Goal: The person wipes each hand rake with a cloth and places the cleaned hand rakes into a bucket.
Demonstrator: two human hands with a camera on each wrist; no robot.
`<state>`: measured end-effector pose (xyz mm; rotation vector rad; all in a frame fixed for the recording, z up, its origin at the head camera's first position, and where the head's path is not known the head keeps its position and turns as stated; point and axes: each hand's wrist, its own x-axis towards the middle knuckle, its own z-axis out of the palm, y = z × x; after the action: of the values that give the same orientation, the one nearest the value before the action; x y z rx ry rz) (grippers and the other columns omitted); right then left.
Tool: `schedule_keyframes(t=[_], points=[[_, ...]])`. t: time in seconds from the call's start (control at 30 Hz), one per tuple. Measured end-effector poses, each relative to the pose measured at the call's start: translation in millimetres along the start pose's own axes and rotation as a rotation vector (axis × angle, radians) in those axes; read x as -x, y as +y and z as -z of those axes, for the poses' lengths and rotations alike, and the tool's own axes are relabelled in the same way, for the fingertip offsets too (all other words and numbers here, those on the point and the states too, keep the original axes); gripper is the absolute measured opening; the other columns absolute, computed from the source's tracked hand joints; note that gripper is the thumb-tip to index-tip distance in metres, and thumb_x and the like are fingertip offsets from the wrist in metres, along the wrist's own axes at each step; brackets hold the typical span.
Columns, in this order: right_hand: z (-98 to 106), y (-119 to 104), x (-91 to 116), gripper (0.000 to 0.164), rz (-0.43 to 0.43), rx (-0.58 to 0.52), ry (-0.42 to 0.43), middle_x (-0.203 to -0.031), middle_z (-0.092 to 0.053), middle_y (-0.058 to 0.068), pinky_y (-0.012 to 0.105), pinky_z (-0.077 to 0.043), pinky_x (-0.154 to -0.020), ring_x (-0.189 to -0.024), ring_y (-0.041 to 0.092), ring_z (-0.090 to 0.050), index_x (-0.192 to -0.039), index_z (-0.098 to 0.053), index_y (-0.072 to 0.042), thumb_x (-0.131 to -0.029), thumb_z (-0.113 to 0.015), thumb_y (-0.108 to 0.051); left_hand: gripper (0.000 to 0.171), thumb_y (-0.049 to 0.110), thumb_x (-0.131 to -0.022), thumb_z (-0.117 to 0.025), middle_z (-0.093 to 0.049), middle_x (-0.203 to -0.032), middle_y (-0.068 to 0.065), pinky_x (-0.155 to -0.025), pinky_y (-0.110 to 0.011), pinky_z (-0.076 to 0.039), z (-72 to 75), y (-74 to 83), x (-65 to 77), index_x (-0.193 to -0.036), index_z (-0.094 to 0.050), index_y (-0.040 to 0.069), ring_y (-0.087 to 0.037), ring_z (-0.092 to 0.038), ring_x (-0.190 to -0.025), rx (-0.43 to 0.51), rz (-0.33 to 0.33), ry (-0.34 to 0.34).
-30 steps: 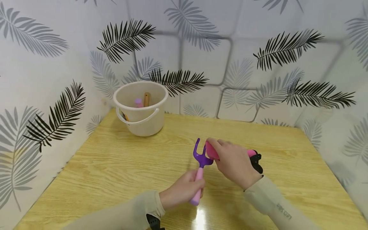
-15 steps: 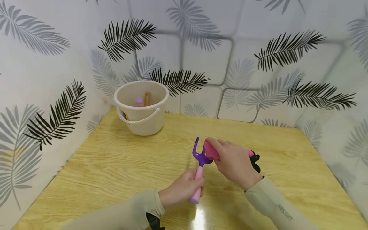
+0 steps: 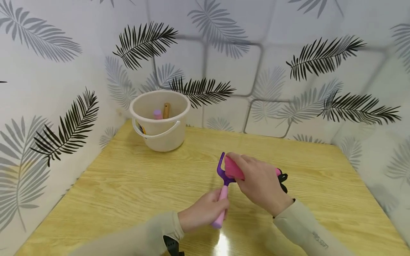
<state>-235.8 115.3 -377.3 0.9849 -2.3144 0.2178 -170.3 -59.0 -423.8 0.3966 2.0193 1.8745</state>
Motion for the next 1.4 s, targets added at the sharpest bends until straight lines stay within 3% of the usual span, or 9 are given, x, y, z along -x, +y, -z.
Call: schedule_keyframes(t=[0.13, 0.33, 0.43, 0.67, 0.77, 1.03, 1.4], points=[[0, -8, -2, 0.059, 0.018, -0.046, -0.041, -0.095, -0.069, 0.009, 0.035, -0.052, -0.045, -0.072, 0.021, -0.062, -0.127, -0.055, -0.015, -0.071, -0.073, -0.009, 0.016, 0.012, -0.087, -0.049, -0.052, -0.063, -0.003, -0.04, -0.022, -0.04, 2.0, 2.6, -0.8, -0.101, -0.05, 0.003, -0.012, -0.048, -0.046, -0.045, -0.009, -0.001], [-10, 7, -6, 0.053, -0.038, 0.038, -0.076, -0.084, -0.065, 0.004, 0.036, -0.049, -0.043, -0.065, 0.019, -0.057, -0.122, -0.056, -0.015, -0.073, -0.074, -0.012, 0.012, 0.011, -0.088, -0.05, -0.052, -0.059, 0.0, -0.039, -0.021, -0.04, 1.1, 3.8, 2.9, -0.096, -0.052, 0.003, -0.011, -0.049, -0.044, -0.094, -0.005, -0.041], [-12, 11, -6, 0.049, -0.048, 0.028, -0.093, -0.081, -0.064, 0.002, 0.034, -0.048, -0.043, -0.062, 0.017, -0.056, -0.121, -0.057, -0.017, -0.075, -0.073, -0.014, 0.007, 0.01, -0.088, -0.051, -0.052, -0.057, 0.0, -0.038, -0.021, -0.04, -0.9, 1.9, 3.6, -0.091, -0.051, 0.003, -0.011, -0.049, -0.043, -0.107, -0.013, -0.046], [2, -14, -7, 0.055, -0.061, -0.089, -0.145, -0.093, -0.068, -0.002, 0.028, -0.048, -0.047, -0.065, 0.01, -0.057, -0.125, -0.057, -0.022, -0.074, -0.074, -0.014, 0.008, 0.015, -0.089, -0.05, -0.052, -0.057, 0.0, -0.038, -0.023, -0.041, -0.1, 0.4, 1.3, -0.091, -0.05, 0.007, -0.012, -0.051, -0.042, -0.177, -0.015, -0.009], [0, -14, -14, 0.053, -0.04, -0.059, -0.127, -0.087, -0.067, -0.002, 0.026, -0.044, -0.042, -0.062, 0.01, -0.054, -0.124, -0.057, -0.021, -0.074, -0.072, -0.013, 0.008, 0.015, -0.089, -0.051, -0.051, -0.054, 0.0, -0.037, -0.022, -0.04, 0.8, 1.6, 1.8, -0.09, -0.05, 0.007, -0.013, -0.052, -0.04, -0.217, -0.03, 0.0], [-15, -3, -29, 0.048, -0.009, 0.062, -0.08, -0.07, -0.058, 0.001, 0.033, -0.042, -0.037, -0.053, 0.017, -0.049, -0.116, -0.059, -0.012, -0.072, -0.075, -0.016, 0.013, 0.017, -0.09, -0.051, -0.051, -0.044, 0.001, -0.037, -0.02, -0.034, -4.3, 1.8, 8.0, -0.079, -0.051, 0.01, -0.013, -0.053, -0.04, -0.277, -0.032, -0.052], [5, -16, -18, 0.052, -0.017, -0.1, -0.215, -0.079, -0.064, -0.006, 0.026, -0.045, -0.046, -0.06, 0.009, -0.053, -0.123, -0.058, -0.023, -0.074, -0.074, -0.015, 0.011, 0.017, -0.09, -0.049, -0.049, -0.049, 0.002, -0.038, -0.021, -0.036, 2.3, -2.8, 0.1, -0.083, -0.051, 0.009, -0.011, -0.049, -0.039, -0.229, -0.016, -0.009]])
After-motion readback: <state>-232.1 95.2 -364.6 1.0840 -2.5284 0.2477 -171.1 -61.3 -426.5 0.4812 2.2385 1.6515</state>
